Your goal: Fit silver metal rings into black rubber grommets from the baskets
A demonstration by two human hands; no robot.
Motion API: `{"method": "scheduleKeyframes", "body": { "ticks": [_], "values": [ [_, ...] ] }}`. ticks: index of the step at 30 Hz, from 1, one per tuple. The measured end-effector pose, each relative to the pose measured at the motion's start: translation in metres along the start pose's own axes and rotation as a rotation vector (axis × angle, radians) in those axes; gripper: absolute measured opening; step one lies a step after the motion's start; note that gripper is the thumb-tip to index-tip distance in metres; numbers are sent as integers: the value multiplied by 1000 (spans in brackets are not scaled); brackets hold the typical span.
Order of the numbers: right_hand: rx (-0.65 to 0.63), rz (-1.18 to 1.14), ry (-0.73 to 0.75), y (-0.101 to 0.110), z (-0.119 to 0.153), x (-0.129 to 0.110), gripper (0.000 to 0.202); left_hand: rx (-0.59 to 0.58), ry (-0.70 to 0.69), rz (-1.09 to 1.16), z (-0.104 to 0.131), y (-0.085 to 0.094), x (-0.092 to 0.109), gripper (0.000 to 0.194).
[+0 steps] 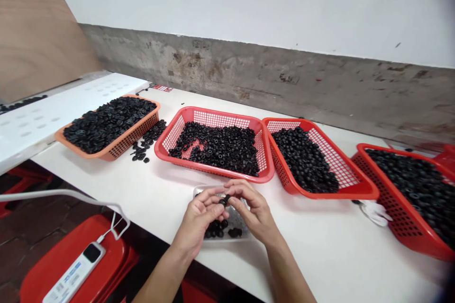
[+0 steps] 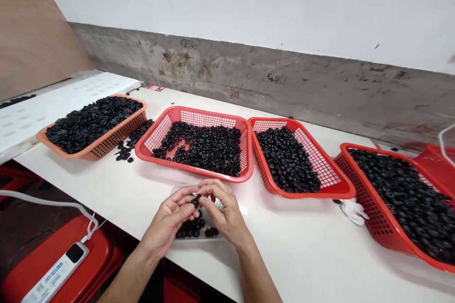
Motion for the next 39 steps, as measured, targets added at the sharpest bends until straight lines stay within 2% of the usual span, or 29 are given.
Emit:
{"method": "scheduleKeyframes", "body": {
  "ticks": [8, 11, 15, 18, 24, 31, 39],
  "values": [
    [37, 161, 137, -4, 0, 0, 8, 92, -66, -95, 0, 3, -2, 38],
    [35, 316, 262, -4, 3, 1, 18, 101, -59, -87, -1, 4, -2, 37],
    [-56, 567, 475, -4, 6, -3, 38, 111, -55, -47, -1, 4, -2, 34],
    [-59, 660, 549, -4, 5, -4, 45, 103, -32, -13, -2, 4, -1, 35],
    [41, 757, 623, -8, 6, -5, 39, 31, 6, 12, -4, 1, -1, 34],
    [90, 807, 627, -9, 8, -9, 28, 6, -35, -185, -5, 0, 0, 25],
    [33, 823, 573, -14, 6, -4, 26, 53, -44, -187, -5, -5, -5, 19]
  ]
}}
Point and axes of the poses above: each hand's wrist, its own z-axis away from the middle knuckle, its own y-axis out of the back of the hand, x = y × z, the point moved 2 cm from there along -z, towards the middle knuckle, and after that the axes turned 9 degrees about -z, right-handed, at the moved point
